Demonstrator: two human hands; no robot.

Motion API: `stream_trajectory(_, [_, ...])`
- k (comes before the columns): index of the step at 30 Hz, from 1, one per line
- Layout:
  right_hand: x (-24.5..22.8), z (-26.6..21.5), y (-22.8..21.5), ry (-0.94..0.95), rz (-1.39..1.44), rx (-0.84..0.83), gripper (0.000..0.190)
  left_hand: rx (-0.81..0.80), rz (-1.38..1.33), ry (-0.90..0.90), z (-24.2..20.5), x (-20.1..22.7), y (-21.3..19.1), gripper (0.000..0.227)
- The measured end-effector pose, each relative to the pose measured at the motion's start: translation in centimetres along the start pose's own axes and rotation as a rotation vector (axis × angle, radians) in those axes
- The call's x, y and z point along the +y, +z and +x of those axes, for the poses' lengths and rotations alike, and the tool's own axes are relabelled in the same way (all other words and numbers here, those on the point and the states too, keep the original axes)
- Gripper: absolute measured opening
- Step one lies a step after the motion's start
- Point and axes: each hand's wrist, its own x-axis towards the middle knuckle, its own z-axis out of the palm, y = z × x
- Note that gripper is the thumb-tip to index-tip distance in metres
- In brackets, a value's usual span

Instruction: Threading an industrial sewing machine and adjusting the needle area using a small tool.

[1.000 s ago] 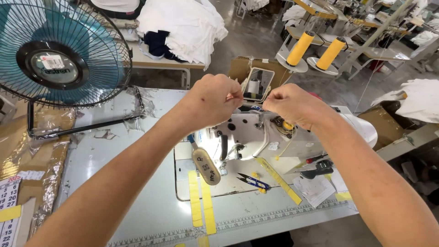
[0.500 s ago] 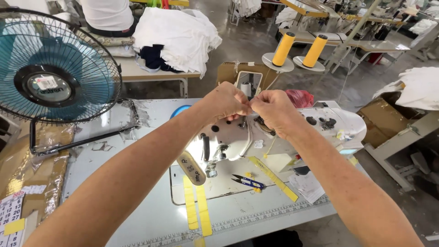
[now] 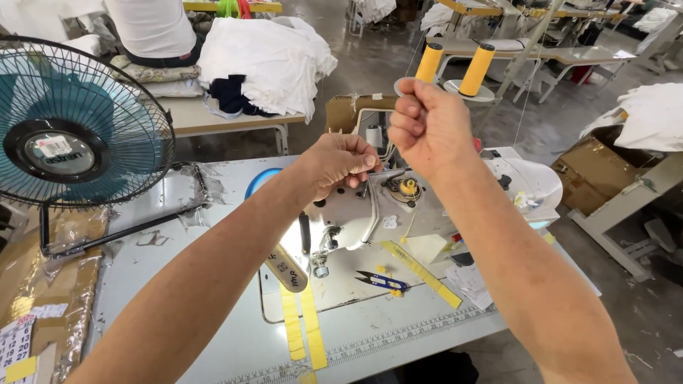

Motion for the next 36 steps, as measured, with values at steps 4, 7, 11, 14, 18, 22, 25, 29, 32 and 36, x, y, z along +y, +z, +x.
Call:
stream_trajectory(4, [1.7, 1.0, 1.0, -0.027, -0.054, 0.03, 0.014, -0.068, -0.028, 0.007, -0.1, -0.3, -0.3, 0.004])
stream_trajectory(7, [3.0, 2.4, 0.7, -0.102, -0.186, 0.098, 0.017, -0.092, -0.037, 0.006, -0.5, 0.3, -0.3, 0.004])
stream_trajectory(11, [4.3, 3.5, -0.4, -0.086, -0.161, 0.13, 0.014, -0.11, -0.054, -0.034, -0.2, 0.1, -0.5, 0.005])
stream_trajectory(14, [4.8, 3.4, -0.9, -0.076, -0.163, 0.142, 0.015, -0.11, -0.078, -0.061, -0.1, 0.1, -0.5, 0.006])
stream_trajectory(18, [5.0, 2.9, -1.7, -0.054, -0.162, 0.129, 0.019, -0.094, -0.087, -0.072, 1.2, -0.9, -1.5, 0.009])
stream_trajectory(22, [3.9, 2.0, -3.0, -0.016, -0.195, 0.094, 0.022, -0.099, -0.1, -0.061, 1.5, -1.5, -1.8, 0.008])
stream_trajectory(25, [1.7, -0.4, -4.0, -0.058, -0.39, 0.045, 0.038, -0.082, -0.088, -0.052, 1.4, -1.3, -1.7, 0.006])
stream_trajectory(29, [0.0, -4.1, -5.8, -0.71, -0.904, 0.217, 0.046, -0.078, -0.082, -0.038, 1.1, -1.1, -1.7, 0.004])
stream_trajectory(32, [0.3, -6.1, -5.9, -1.031, -0.819, 0.093, 0.027, -0.081, -0.077, -0.029, 0.9, -1.1, -1.7, 0.004])
stream_trajectory(36, [0.6, -7.8, -3.4, -0.81, -0.83, -0.274, 0.017, -0.042, -0.015, -0.016, 0.5, -1.0, -1.4, 0.002])
